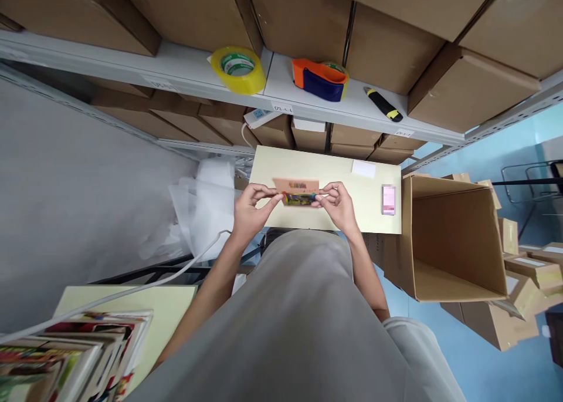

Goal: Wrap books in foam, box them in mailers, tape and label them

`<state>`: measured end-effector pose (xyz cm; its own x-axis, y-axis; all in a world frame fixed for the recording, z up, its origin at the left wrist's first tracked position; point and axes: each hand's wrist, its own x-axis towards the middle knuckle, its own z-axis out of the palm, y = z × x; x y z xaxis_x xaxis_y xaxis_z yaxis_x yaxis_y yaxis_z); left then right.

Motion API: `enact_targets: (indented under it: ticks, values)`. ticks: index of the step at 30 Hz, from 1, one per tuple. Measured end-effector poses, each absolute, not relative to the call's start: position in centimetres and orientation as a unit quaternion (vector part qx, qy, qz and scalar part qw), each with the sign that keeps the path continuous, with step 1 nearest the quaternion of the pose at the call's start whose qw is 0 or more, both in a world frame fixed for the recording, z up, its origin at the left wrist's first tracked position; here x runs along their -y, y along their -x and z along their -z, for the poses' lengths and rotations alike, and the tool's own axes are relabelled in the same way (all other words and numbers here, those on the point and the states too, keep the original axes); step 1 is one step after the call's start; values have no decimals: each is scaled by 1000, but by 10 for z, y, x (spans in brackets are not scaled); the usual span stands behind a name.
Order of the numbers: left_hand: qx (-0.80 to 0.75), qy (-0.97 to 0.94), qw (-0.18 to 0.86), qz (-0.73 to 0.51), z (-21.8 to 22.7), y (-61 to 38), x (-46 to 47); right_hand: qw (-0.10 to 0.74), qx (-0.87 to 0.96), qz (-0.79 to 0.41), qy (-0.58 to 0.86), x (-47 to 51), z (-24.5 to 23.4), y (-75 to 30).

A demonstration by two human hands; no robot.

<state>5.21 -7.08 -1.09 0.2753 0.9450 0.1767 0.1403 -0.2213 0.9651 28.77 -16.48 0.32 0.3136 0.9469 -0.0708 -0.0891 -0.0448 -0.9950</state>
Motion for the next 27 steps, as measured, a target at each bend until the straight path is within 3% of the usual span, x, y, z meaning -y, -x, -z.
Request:
enact_targets:
  ticks: [9, 19, 23, 27]
  values:
    - [-365, -667, 537, -365, 1, -39, 73, 515, 390, -462, 608, 183, -14, -294]
    - [-469, -529, 611, -356, 3, -49, 74, 505, 356, -507, 601, 171, -10, -268]
    - [-452, -559, 575, -390, -3, -45, 71, 509, 376, -507, 585, 170, -8, -267]
    - [-425, -663, 457, -414, -21, -51, 78, 522, 362, -538, 554, 164, 5, -270]
